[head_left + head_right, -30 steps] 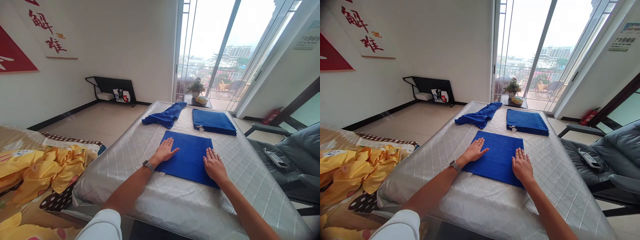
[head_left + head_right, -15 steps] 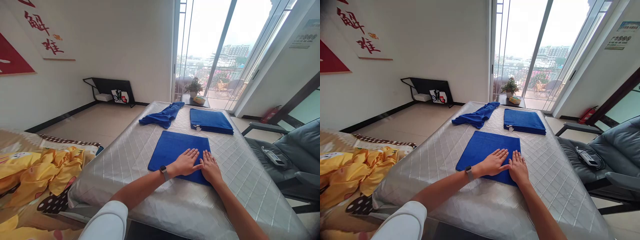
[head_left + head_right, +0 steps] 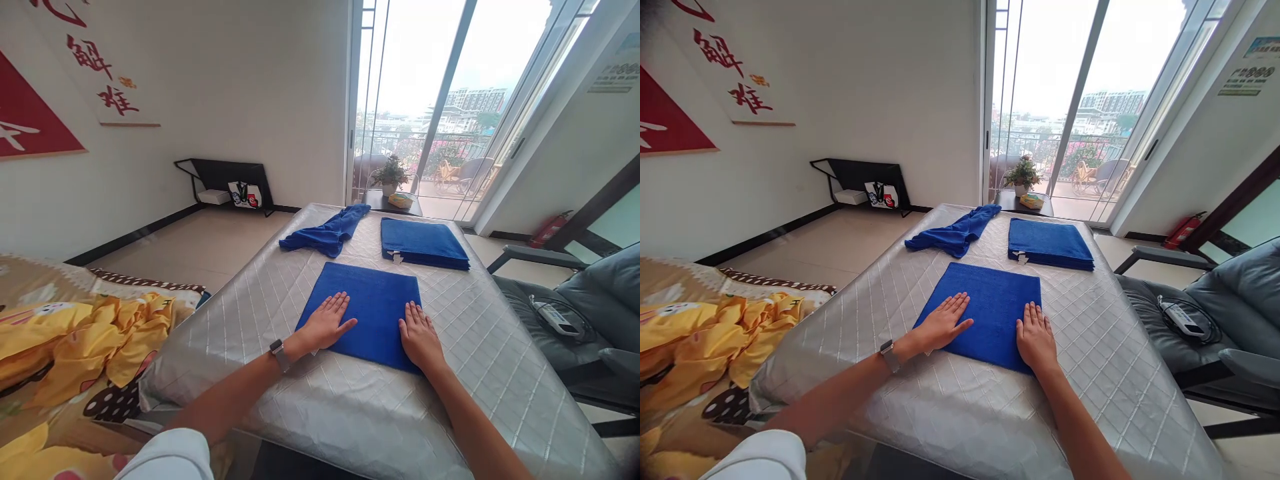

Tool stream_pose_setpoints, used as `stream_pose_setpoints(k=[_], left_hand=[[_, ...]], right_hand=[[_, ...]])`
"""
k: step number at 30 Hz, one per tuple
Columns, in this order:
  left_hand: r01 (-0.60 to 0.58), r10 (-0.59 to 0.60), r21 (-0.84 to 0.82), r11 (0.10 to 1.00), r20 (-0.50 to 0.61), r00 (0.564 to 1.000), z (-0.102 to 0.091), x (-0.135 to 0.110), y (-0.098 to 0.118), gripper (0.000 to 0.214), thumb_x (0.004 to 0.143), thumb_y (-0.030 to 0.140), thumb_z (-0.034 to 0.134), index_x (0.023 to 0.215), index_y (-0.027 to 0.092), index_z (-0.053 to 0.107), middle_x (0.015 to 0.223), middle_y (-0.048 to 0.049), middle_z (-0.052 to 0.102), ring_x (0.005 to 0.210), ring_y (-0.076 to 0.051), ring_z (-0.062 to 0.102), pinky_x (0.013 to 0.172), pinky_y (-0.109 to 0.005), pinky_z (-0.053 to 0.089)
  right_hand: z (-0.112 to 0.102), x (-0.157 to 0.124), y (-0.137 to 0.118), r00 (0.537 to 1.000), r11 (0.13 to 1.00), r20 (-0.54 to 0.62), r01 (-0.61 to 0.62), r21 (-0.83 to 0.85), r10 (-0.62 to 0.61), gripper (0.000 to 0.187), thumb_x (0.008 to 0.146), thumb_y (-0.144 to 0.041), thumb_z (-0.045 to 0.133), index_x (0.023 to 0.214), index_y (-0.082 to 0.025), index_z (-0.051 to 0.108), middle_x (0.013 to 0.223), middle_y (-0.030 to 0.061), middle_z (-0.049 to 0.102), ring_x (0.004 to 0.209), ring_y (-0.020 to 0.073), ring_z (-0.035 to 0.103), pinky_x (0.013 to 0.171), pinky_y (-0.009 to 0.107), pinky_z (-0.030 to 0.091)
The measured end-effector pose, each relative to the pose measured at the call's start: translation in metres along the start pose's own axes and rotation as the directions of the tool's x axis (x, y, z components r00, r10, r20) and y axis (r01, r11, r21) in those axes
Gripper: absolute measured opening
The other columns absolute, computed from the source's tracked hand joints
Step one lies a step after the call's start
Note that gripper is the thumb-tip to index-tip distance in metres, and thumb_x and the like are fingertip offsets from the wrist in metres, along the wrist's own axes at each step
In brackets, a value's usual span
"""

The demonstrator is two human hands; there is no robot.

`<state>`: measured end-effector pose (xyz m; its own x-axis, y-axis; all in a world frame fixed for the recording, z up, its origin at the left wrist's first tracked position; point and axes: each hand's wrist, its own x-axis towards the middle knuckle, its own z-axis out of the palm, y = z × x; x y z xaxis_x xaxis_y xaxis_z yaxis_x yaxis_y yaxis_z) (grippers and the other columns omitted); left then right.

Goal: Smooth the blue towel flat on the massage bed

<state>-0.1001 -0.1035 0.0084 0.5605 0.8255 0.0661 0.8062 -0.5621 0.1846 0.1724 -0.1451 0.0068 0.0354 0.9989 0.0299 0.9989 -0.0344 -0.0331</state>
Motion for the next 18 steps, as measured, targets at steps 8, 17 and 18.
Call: stream_pose_setpoints(k=[8,17,18], left_hand=[[0.084,-0.084,0.039,0.996,-0.005,0.996,-0.004,-0.039,-0.026,0.083,0.099,0.068,0.016,0.158,0.010,0.020,0.164,-0.0131,0.016,0.152,-0.024,0.012,0.124,-0.042,0.012],[0.088,-0.088,0.016,0.996,0.004,0.996,-0.007,-0.037,-0.026,0.084,0.099,0.069,0.014,0.158,0.010,0.020,0.164,-0.0123,0.017,0.152,-0.024,0.013,0.124,-0.041,0.012],[0.093,-0.093,0.013,0.996,0.006,0.996,-0.009,-0.037,-0.024,0.084,0.099,0.069,0.014,0.158,0.010,0.021,0.164,-0.0125,0.017,0.152,-0.024,0.013,0.124,-0.041,0.012]], right_hand=[[-0.001,0.000,0.002,1.000,0.998,-0.017,0.010,-0.058,-0.011,0.062,0.101,-0.034,0.019,0.155,-0.004,0.028,0.163,0.0118,0.023,0.151,0.0245,0.018,0.123,0.044,0.015],[0.003,-0.061,0.002,1.000,0.999,-0.009,0.027,-0.044,-0.027,0.065,0.101,-0.040,0.018,0.156,-0.008,0.028,0.163,0.0089,0.021,0.151,0.0211,0.016,0.123,0.042,0.015],[0.006,-0.066,0.000,1.000,0.999,-0.003,0.014,-0.034,-0.014,0.065,0.101,-0.041,0.017,0.157,-0.009,0.027,0.164,0.0077,0.020,0.151,0.0205,0.016,0.123,0.042,0.016]])
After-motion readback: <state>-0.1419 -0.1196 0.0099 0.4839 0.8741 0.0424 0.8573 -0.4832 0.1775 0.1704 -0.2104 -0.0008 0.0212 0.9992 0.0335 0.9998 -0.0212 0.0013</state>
